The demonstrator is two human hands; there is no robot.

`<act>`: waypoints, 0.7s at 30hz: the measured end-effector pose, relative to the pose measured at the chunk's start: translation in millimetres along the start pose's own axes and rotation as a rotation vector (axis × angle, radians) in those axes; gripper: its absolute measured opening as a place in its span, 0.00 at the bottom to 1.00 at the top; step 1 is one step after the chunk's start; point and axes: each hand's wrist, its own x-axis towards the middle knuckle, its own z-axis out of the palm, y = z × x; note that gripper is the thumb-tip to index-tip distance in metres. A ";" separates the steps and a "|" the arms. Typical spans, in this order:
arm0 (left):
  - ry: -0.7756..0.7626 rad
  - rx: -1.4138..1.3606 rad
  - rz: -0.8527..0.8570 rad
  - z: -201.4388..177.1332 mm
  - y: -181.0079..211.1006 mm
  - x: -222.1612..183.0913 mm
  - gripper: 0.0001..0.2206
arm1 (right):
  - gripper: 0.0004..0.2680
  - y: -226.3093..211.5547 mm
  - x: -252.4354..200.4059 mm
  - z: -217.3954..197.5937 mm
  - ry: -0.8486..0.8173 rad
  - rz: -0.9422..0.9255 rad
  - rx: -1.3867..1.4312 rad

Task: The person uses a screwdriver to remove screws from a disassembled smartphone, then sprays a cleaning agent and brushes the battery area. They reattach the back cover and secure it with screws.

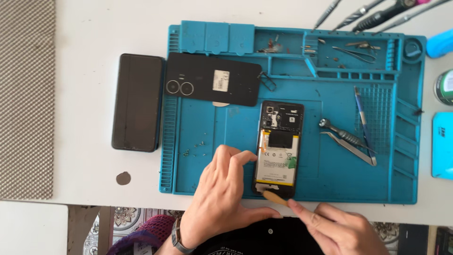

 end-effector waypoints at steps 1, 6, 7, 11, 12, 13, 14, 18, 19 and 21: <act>-0.001 0.001 -0.003 0.0 0.8 0.7 0.43 | 0.20 6.0 -5.8 -3.1 -0.016 0.028 0.023; -0.038 0.019 -0.030 6.1 -2.8 3.4 0.44 | 0.19 20.2 -30.6 -23.9 -0.068 0.266 0.024; -0.054 0.027 -0.042 8.0 -3.2 3.9 0.44 | 0.19 18.7 -31.3 -26.1 -0.119 0.308 0.030; -0.027 0.062 -0.015 6.5 0.5 6.5 0.46 | 0.20 4.5 -9.0 -36.3 -0.175 0.063 -0.068; -0.026 0.065 -0.011 6.4 1.2 7.6 0.47 | 0.21 -0.2 -0.2 -39.9 -0.161 0.036 -0.047; -0.025 0.068 -0.007 6.2 1.4 8.4 0.47 | 0.21 -5.2 8.5 -42.3 -0.148 0.010 -0.025; -0.036 0.067 -0.024 6.1 1.8 7.8 0.47 | 0.22 -10.5 15.8 -43.0 -0.141 -0.016 -0.001; -0.052 0.072 -0.059 6.8 0.3 6.5 0.48 | 0.22 -21.7 37.5 -36.7 -0.160 -0.100 -0.063; -0.051 0.075 -0.059 7.5 0.5 6.6 0.48 | 0.22 -22.6 39.0 -33.9 -0.149 -0.141 -0.076; -0.029 0.135 -0.089 12.8 3.8 7.7 0.50 | 0.22 -19.1 36.0 -32.7 -0.143 -0.162 -0.077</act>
